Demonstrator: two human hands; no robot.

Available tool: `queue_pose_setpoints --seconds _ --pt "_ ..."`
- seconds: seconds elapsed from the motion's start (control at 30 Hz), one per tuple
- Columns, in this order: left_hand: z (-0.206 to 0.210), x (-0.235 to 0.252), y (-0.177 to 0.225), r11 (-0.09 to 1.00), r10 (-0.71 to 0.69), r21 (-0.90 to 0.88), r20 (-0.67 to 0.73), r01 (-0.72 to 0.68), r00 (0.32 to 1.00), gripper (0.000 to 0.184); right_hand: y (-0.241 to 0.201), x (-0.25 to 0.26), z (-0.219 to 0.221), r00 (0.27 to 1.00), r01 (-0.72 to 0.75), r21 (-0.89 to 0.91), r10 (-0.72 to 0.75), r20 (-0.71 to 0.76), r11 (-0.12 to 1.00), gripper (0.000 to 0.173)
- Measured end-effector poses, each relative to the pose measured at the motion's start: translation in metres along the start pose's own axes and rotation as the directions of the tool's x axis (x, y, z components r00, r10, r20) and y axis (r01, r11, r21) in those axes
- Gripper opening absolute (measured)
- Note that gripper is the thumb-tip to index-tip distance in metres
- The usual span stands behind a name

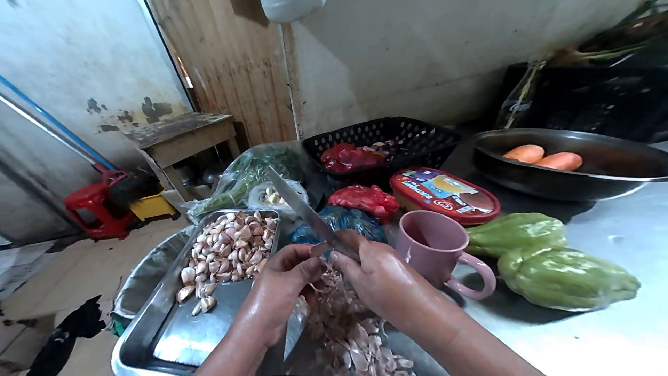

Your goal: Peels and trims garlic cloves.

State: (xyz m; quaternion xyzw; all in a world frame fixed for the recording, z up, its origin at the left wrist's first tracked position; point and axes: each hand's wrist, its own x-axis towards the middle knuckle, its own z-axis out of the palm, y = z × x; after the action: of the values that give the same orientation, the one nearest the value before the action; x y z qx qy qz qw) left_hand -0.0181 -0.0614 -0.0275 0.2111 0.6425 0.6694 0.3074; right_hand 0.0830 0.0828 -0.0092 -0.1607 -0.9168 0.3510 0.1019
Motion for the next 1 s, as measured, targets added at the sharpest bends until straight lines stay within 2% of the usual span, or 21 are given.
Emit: queue_pose_setpoints --seconds 0.07,0.23,0.37,0.5,0.63,0.73,0.9,1.0 --pt "-0.002 0.000 0.004 0.998 -0.012 -0.058 -0.026 0.010 1.000 0.009 0.005 0.000 0.001 0.998 0.034 0.019 -0.033 -0.059 0.999 0.028" --pt "-0.016 0.008 0.007 0.954 -0.081 -0.298 -0.129 0.039 0.988 0.030 0.017 0.000 0.004 0.974 0.120 0.020 -0.113 -0.198 0.993 0.029" --pt "-0.024 0.009 0.013 0.893 -0.134 -0.447 -0.164 0.047 0.977 0.027 0.016 0.000 0.000 0.983 0.108 0.011 -0.105 -0.151 0.994 0.029" --pt "-0.026 0.004 0.015 0.910 -0.054 -0.413 -0.070 0.021 0.996 0.039 0.022 0.001 0.005 0.975 0.184 -0.034 -0.187 -0.118 0.982 0.032" --pt "-0.024 0.001 0.018 0.884 -0.079 -0.464 -0.031 0.056 0.996 0.026 0.021 0.000 0.007 0.978 0.164 -0.018 -0.165 -0.131 0.986 0.031" --pt "-0.023 0.002 0.016 0.873 -0.074 -0.485 -0.025 0.053 0.997 0.025 0.018 -0.002 0.008 0.979 0.145 0.009 -0.142 -0.144 0.989 0.034" --pt "-0.022 0.002 0.013 0.937 -0.009 -0.348 0.055 0.027 0.998 0.032 0.015 -0.003 0.009 0.974 0.190 -0.015 -0.190 -0.125 0.982 0.034" --pt "-0.021 0.001 0.013 0.951 0.001 -0.308 0.073 0.021 0.997 0.031 0.013 -0.003 0.006 0.978 0.172 0.012 -0.170 -0.120 0.985 0.034"
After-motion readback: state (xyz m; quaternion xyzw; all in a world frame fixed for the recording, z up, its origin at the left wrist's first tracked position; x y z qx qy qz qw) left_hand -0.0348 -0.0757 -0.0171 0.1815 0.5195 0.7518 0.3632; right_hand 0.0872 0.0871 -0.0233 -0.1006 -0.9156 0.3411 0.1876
